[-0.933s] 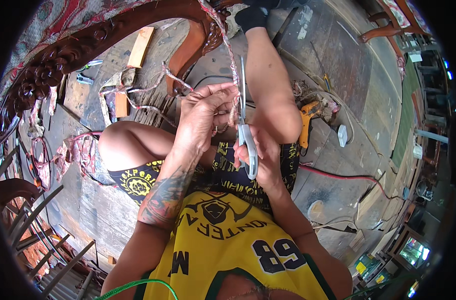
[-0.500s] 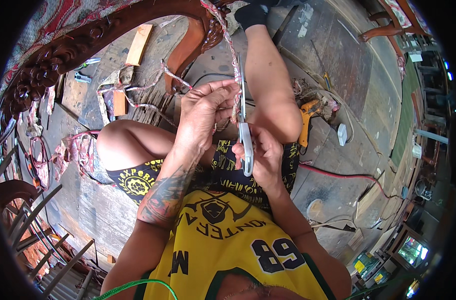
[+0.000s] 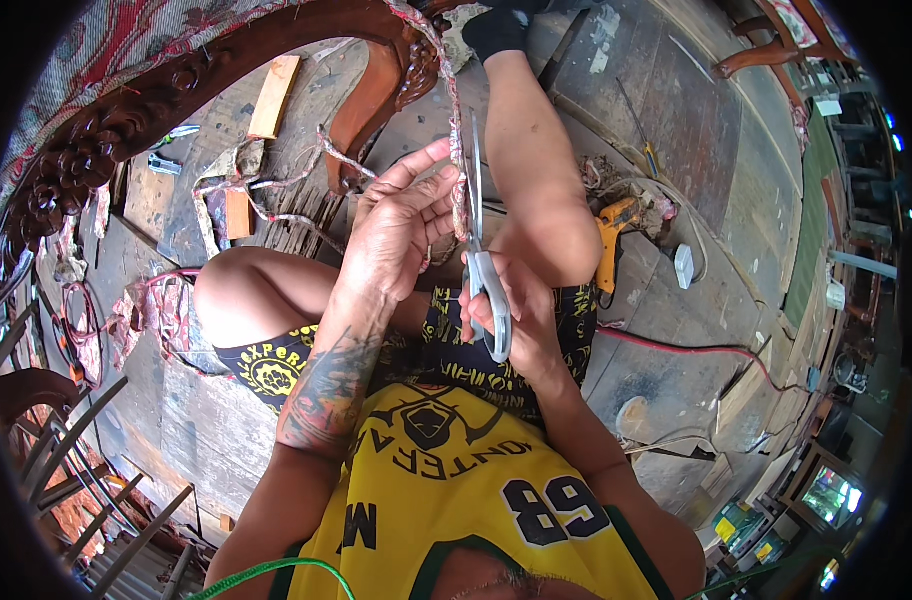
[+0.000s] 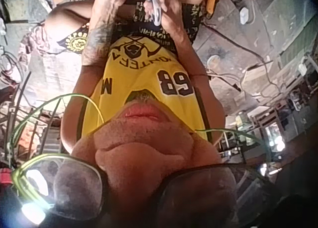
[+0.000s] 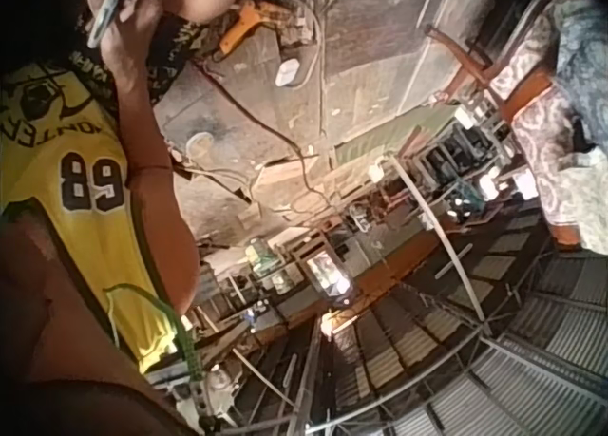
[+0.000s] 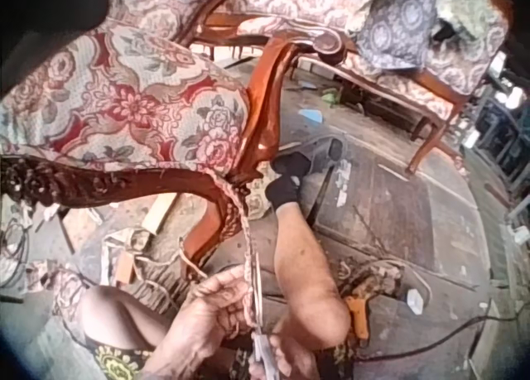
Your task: Applying decorative trim to an upholstered chair using a hot glue gun.
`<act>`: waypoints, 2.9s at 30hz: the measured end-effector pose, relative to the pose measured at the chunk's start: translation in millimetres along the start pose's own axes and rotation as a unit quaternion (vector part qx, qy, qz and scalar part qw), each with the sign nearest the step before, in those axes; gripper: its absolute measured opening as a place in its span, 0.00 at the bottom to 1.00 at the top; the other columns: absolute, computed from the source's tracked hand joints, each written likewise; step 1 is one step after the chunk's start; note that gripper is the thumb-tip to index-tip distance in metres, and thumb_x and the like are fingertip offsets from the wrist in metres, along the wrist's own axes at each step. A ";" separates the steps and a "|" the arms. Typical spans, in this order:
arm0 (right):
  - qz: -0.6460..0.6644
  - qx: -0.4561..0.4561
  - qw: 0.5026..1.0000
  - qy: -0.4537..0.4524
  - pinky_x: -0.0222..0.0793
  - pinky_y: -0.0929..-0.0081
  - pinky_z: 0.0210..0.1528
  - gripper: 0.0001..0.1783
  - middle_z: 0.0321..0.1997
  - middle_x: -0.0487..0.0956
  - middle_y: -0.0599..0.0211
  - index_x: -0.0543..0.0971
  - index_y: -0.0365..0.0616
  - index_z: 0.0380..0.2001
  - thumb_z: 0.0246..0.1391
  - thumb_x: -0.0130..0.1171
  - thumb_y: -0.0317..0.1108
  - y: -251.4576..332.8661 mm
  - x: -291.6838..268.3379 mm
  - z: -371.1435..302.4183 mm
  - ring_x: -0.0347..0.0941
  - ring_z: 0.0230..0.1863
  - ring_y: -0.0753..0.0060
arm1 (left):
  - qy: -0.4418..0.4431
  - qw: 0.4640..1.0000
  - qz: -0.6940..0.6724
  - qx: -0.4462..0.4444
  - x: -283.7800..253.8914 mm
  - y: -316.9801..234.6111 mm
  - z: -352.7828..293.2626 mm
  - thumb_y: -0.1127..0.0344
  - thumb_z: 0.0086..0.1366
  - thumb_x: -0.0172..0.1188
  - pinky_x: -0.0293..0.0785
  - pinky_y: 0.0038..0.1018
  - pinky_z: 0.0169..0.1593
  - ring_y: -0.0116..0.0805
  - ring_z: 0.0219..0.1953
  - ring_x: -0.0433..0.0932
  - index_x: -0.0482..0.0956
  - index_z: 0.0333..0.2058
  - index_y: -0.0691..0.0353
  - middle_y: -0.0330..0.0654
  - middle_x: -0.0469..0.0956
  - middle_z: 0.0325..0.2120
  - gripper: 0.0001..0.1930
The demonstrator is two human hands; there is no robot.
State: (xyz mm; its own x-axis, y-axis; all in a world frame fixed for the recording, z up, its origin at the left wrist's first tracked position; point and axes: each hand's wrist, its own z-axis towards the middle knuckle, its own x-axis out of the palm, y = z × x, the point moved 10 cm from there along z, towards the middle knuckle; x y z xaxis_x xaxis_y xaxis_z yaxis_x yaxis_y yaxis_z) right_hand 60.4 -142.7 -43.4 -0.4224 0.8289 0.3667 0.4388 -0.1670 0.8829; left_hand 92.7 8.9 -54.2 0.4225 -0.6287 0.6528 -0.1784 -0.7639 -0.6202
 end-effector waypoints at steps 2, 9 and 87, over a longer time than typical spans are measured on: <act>-0.021 -0.017 1.000 0.011 0.77 0.79 0.28 0.27 0.35 0.79 0.65 0.71 0.32 0.61 0.61 0.66 0.21 6.1 0.5 1.4 0.78 0.28 0.78 | 0.006 1.000 0.007 0.006 0.0 1.5 2.7 0.70 0.76 0.59 0.86 0.28 0.49 0.27 0.42 0.85 0.74 0.62 0.66 0.40 0.84 0.45 0.19; -0.118 -0.159 0.959 -0.202 0.80 0.78 0.29 0.21 0.34 0.84 0.66 0.80 0.37 0.57 0.61 0.67 0.25 97.7 -91.2 9.8 0.79 0.28 0.81 | -0.014 0.995 0.097 0.005 -17.6 3.3 11.0 0.64 0.76 0.62 0.82 0.27 0.50 0.27 0.41 0.84 0.80 0.58 0.66 0.40 0.86 0.41 0.17; 0.129 -0.168 0.974 -0.076 0.82 0.64 0.56 0.16 0.49 0.82 0.58 0.78 0.34 0.54 0.65 0.64 0.22 85.1 1.0 113.9 0.80 0.56 0.64 | -0.361 0.697 0.404 0.470 59.1 -143.2 -4.9 0.61 0.70 0.71 0.61 0.21 0.20 0.19 0.17 0.70 0.82 0.34 0.68 0.36 0.80 0.21 0.14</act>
State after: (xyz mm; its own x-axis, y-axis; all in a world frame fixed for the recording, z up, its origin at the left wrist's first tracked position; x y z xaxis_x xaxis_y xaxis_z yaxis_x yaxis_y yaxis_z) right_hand 187.7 -95.3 -1.3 -0.1994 0.8017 0.5634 0.2196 -0.5238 0.8231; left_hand 138.8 80.4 75.4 0.9191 -0.3026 -0.2523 -0.0992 0.4421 -0.8915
